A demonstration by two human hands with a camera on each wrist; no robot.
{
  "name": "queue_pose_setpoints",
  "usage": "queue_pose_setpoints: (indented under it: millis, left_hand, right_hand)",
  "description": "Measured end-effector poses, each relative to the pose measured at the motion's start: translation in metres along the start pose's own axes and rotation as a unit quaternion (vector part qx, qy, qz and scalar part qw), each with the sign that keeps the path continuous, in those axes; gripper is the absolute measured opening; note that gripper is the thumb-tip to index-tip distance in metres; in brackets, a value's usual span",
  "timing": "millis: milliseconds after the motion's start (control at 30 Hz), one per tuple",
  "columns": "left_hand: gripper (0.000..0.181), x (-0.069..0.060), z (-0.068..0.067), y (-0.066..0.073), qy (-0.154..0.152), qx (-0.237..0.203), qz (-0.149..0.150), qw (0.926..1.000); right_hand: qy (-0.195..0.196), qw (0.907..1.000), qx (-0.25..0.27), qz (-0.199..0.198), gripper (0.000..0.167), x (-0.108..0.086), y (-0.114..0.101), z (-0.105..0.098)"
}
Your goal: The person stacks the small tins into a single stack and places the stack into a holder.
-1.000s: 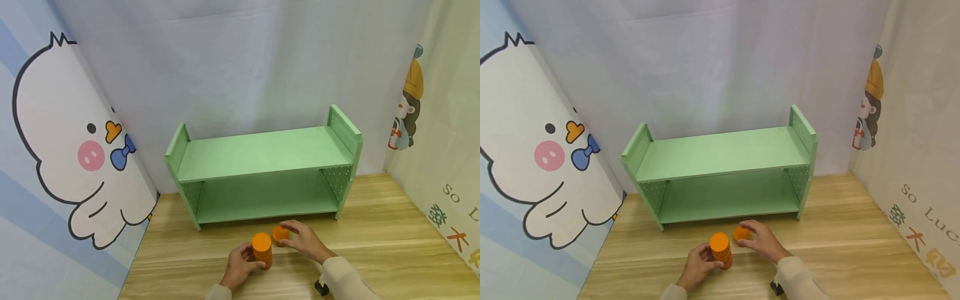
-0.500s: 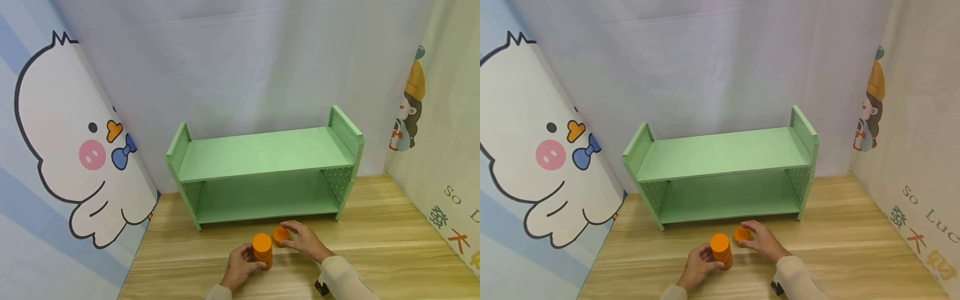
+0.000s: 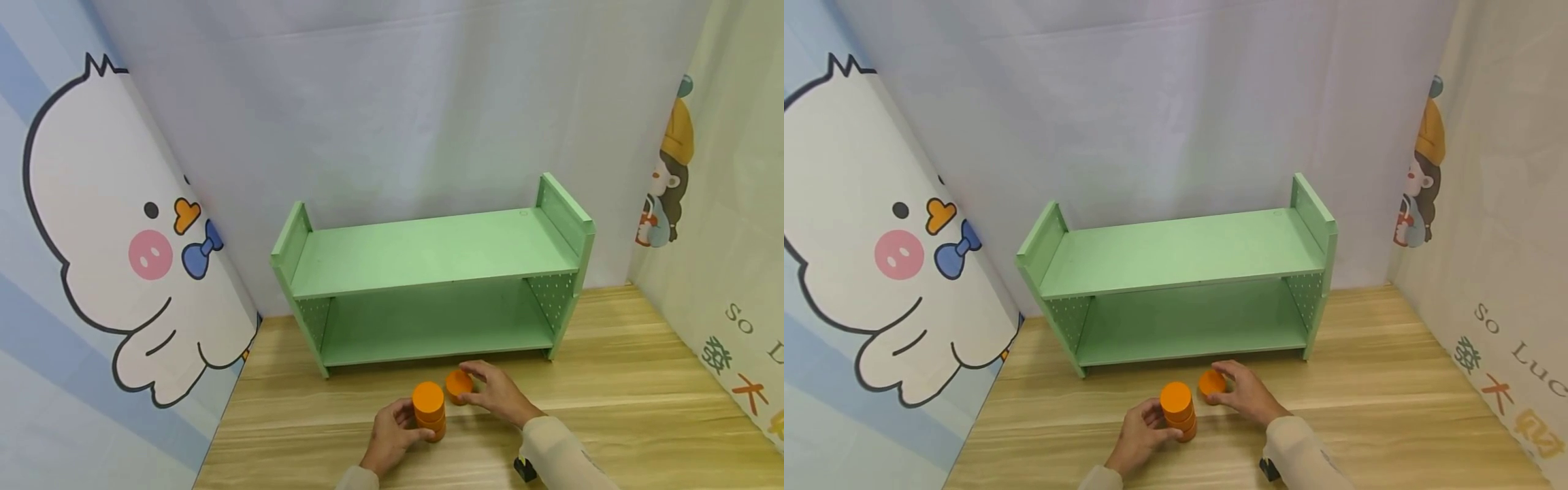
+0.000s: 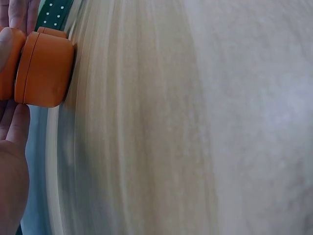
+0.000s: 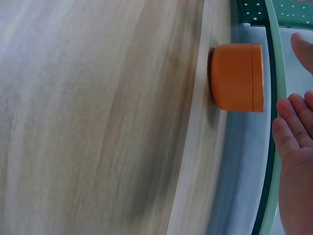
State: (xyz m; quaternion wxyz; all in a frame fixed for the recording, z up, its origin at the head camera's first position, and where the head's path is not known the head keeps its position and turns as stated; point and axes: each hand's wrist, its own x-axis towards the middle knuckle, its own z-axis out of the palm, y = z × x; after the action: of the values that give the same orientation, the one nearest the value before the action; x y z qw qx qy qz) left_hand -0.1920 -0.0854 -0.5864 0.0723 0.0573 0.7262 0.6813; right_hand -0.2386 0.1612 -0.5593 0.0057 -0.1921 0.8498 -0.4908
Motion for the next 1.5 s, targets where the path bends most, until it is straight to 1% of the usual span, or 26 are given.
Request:
queue_pose_setpoints:
  millis: [200, 500, 800, 1000, 1267, 1500]
  left_hand:
    - [0.053, 0.0, 0.0, 0.0, 0.003, 0.001, -0.004, 1.0]
    - [0.052, 0.001, 0.0, 0.001, 0.001, 0.003, 0.002, 1.0]
    - [0.052, 0.0, 0.0, 0.003, -0.003, 0.0, 0.007, 1.0]
    - [0.052, 0.0, 0.0, 0.004, -0.006, 0.004, 0.011, 0.9999]
    - [0.051, -0.001, 0.0, 0.003, -0.006, 0.002, 0.01, 0.9999]
    - [0.051, -0.002, 0.0, 0.002, -0.006, -0.002, 0.01, 0.9999]
  right_hand:
    - [-0.006, 0.9999, -0.007, 0.006, 0.057, 0.001, 0.003, 0.0]
    - [-0.006, 0.9997, -0.015, -0.017, 0.057, 0.003, 0.008, 0.001]
    - [-0.003, 1.0, -0.008, -0.005, 0.058, 0.005, 0.015, 0.003]
    - [0.004, 0.9999, -0.016, 0.0, 0.057, 0.006, 0.02, 0.004]
    - [0.009, 0.9997, -0.022, -0.005, 0.057, 0.005, 0.02, 0.007]
    - [0.001, 1.0, 0.003, 0.005, 0.058, 0.005, 0.023, 0.01]
